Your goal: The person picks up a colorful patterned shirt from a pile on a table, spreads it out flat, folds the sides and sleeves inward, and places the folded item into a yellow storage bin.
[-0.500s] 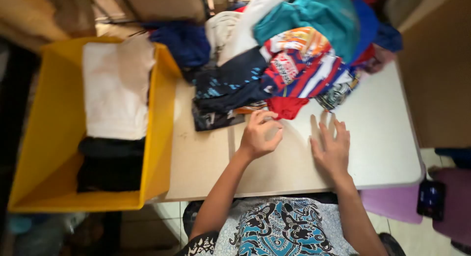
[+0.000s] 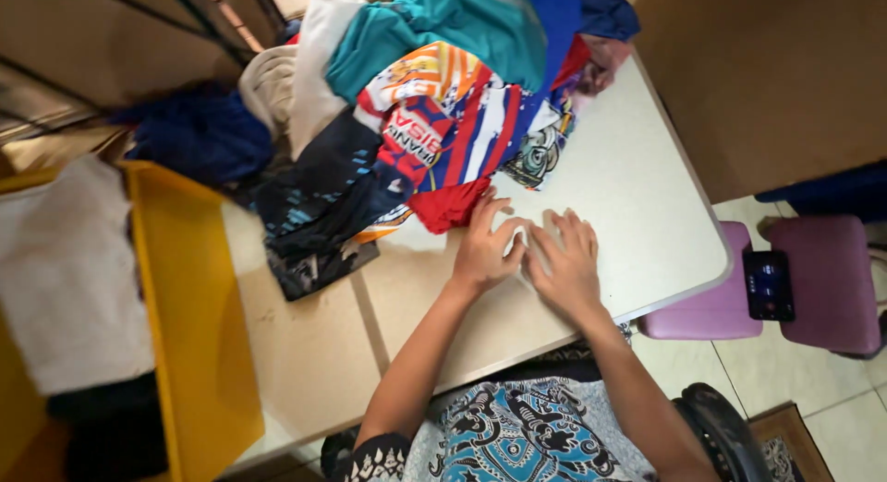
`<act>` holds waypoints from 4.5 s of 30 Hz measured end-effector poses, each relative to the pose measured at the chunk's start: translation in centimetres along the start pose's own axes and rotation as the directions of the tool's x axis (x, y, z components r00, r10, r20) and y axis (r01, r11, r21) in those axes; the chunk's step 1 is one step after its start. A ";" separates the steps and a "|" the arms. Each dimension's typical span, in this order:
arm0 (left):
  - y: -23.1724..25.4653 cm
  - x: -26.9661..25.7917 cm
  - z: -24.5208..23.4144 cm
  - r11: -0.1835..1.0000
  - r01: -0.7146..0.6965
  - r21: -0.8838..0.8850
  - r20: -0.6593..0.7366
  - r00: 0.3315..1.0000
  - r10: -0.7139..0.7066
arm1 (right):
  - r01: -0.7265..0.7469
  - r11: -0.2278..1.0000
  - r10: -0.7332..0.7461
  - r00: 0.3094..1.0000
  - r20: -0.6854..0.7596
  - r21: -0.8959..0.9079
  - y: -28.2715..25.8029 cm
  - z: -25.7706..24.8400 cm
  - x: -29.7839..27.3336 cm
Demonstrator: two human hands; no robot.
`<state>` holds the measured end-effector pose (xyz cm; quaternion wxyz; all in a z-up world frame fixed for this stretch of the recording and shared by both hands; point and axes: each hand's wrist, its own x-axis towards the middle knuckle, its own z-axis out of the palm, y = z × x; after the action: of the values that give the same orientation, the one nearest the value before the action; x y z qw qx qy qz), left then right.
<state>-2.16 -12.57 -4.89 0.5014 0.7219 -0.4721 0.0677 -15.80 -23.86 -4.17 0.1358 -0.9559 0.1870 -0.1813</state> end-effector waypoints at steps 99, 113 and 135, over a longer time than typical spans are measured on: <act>7.4 7.8 -15.3 0.388 0.402 -0.830 0.357 0.916 -0.183 | 0.006 0.124 0.393 0.918 -0.055 0.992 1.8 -11.5 4.7; 5.7 6.5 -8.9 0.702 0.308 -0.642 0.243 0.950 -0.194 | -0.155 0.538 0.218 0.975 0.041 0.828 0.9 -4.1 4.3; 5.4 5.9 -4.1 0.304 0.276 -0.912 0.181 0.935 -0.306 | -0.126 0.284 -0.180 0.967 0.182 0.950 2.7 -11.9 6.3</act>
<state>-1.49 -13.24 4.05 0.8289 0.3852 -0.2823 -0.2912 -15.92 -31.09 7.52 0.6997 -0.7015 0.0056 -0.1353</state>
